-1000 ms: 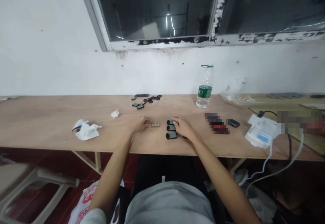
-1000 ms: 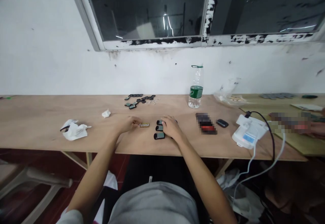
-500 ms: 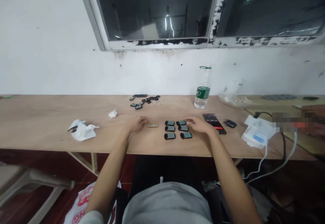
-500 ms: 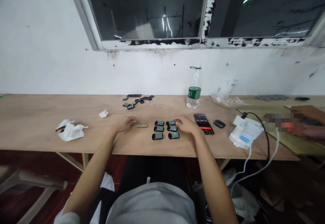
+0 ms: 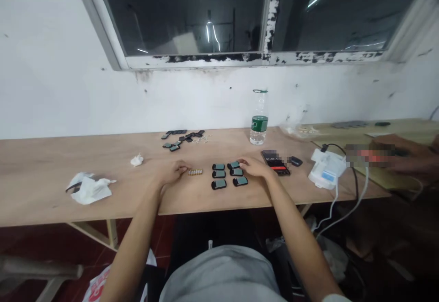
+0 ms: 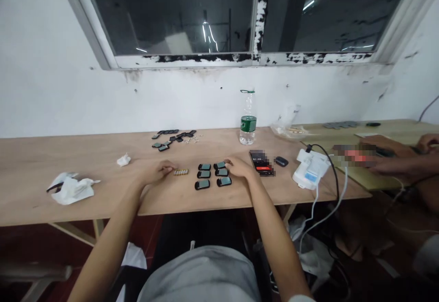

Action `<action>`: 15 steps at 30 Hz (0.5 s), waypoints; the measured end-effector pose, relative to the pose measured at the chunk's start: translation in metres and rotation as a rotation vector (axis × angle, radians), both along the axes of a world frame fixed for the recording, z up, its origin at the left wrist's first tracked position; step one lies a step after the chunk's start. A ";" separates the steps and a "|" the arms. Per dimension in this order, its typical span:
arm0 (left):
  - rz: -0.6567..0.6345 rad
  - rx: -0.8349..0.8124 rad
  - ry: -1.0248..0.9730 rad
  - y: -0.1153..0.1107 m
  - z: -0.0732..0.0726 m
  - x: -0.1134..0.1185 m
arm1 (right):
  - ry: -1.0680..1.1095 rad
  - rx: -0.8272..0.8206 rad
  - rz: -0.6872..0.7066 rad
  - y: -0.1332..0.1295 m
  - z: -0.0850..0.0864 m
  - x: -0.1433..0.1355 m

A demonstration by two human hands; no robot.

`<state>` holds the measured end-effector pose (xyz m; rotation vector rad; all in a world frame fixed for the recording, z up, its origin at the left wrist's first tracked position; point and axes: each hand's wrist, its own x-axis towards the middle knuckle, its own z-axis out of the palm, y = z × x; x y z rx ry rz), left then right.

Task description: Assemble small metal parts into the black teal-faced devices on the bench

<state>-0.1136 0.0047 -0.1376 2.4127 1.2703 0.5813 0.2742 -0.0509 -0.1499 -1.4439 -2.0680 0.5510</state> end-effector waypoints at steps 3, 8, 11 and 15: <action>0.008 -0.001 0.007 0.000 -0.002 -0.001 | -0.003 0.006 0.002 0.002 -0.003 0.001; -0.001 0.005 0.014 0.003 -0.004 -0.002 | -0.009 0.027 0.011 0.001 -0.004 0.000; -0.013 -0.003 0.007 0.003 -0.002 -0.001 | -0.025 0.022 0.011 0.000 -0.002 -0.002; -0.023 -0.003 -0.012 0.001 -0.001 0.000 | -0.046 0.028 -0.007 -0.001 0.000 -0.003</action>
